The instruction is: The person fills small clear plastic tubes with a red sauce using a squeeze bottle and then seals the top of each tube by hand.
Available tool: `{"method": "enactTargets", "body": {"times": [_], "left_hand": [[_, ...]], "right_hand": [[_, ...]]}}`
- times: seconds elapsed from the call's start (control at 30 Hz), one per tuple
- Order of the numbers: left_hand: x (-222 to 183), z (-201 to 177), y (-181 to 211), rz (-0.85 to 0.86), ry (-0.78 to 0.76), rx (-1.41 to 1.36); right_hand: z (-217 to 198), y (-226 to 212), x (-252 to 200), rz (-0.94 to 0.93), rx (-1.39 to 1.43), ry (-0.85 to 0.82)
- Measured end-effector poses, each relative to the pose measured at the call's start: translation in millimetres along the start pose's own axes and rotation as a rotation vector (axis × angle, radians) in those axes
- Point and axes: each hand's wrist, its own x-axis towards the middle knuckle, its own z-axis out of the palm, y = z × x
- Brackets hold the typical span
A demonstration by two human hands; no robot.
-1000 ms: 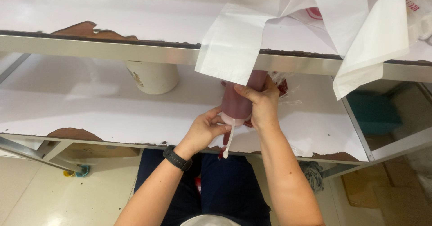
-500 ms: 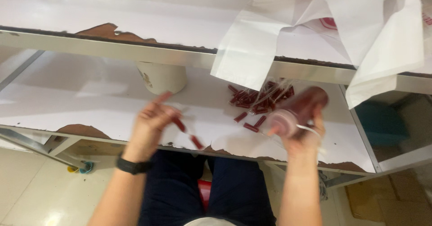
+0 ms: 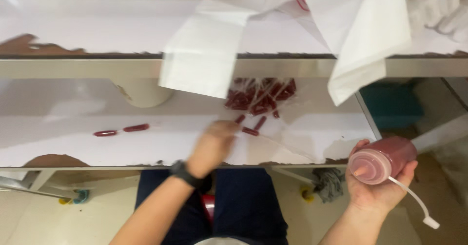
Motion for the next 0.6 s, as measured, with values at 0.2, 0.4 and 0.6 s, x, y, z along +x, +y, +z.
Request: {"method": "enactTargets", "body": {"times": [0.2, 0.4, 0.6], "left_hand": [[58.4, 129.2, 93.8, 0.169, -0.4, -0.09], [82.3, 120.8, 106.2, -0.202, -0.255, -0.449], [72.7, 35.6, 113.3, -0.538, -0.117, -0.976]], "right_hand": [[-3.4, -19.2, -8.8, -0.033, -0.129, 0.082], [4.1, -12.5, -16.6, -0.068, -0.128, 0.132], [58.3, 40.0, -33.3, -0.096, -0.332, -0.089]]}}
